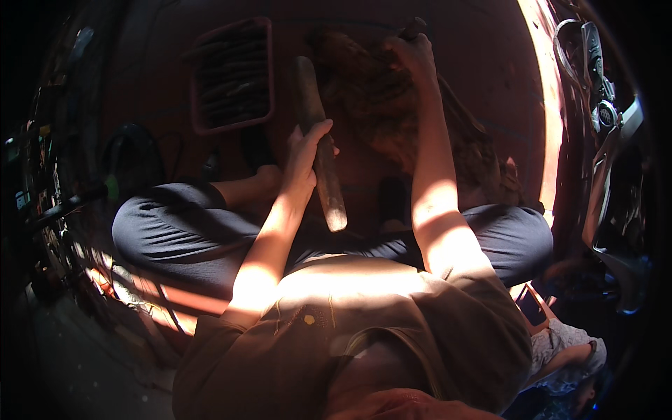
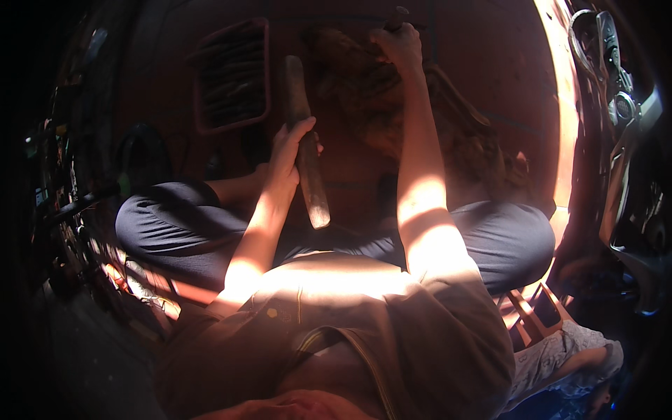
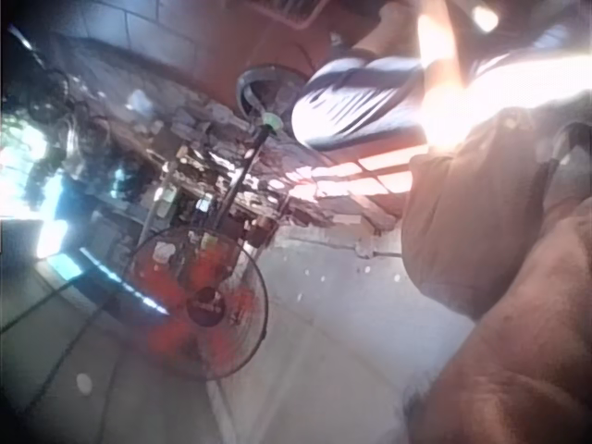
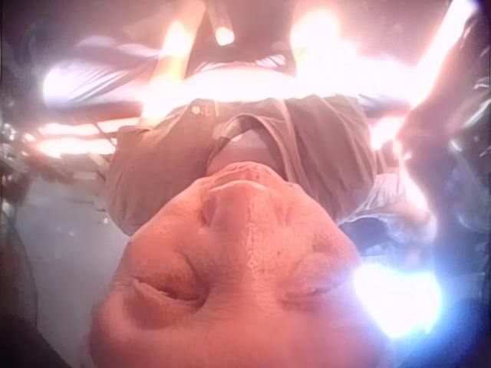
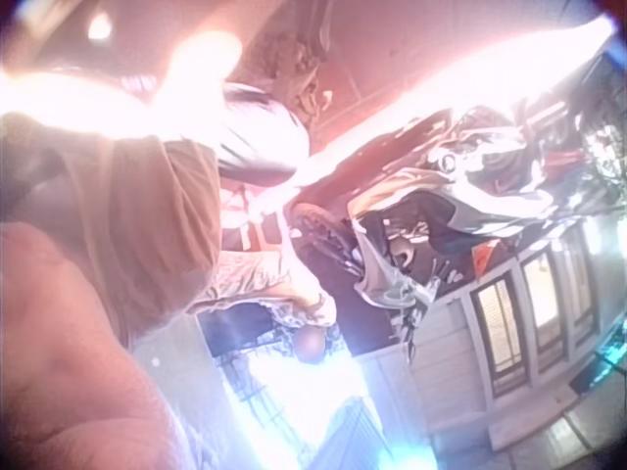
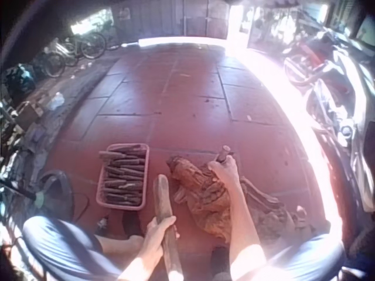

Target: The person sits on the floor and uses a wooden mallet and chisel to carve a large piece of wood. They repeatedly strike the chisel with the mallet to shape the wood, occasionally adjusting their grip and the position of the wood.

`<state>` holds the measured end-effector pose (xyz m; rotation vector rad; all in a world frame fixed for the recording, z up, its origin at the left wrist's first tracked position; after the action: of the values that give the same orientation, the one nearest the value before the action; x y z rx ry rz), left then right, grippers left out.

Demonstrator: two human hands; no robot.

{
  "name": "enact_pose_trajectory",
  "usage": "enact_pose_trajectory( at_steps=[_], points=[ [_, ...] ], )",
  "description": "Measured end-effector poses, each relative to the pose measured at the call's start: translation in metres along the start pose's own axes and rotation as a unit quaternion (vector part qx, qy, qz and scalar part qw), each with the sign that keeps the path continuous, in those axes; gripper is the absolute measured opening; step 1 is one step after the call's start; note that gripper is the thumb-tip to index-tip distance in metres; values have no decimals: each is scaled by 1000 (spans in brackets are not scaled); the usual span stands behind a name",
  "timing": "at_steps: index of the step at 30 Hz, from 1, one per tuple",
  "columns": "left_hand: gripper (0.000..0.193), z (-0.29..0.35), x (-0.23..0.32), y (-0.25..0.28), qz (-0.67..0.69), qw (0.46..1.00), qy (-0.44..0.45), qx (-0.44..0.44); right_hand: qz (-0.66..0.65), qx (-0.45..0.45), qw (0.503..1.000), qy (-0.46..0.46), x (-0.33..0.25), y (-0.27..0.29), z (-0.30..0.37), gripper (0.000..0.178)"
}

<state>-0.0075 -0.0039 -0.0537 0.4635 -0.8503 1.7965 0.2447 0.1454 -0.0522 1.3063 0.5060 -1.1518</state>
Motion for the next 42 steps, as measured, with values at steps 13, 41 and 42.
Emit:
enact_pose_trajectory(
  at_steps=[13, 41, 42],
  points=[
    [34, -3, -2, -1, 3, 1000, 0, -3, -182, -23, 978, 102, 57, -24, -19, 21],
    [32, 0, 0, 0, -2, 1000, -11, -6, -64, 43, 991, 111, 31, -12, -4, 23],
    [32, 1, 0, -1, -4, 1000, -9, -4, -106, 43, 986, 119, 32, -16, -3, 21]
  ],
)
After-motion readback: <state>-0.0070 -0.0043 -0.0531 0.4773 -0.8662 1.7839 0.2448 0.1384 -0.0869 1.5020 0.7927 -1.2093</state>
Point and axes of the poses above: each hand's wrist, its own z-axis away from the middle knuckle, its own y-axis out of the back of the hand, x = y × z, the point moved 1 cm from there along -z, towards the middle knuckle, and after that the axes turned 1 degree about -z, right-handed, at the moved point
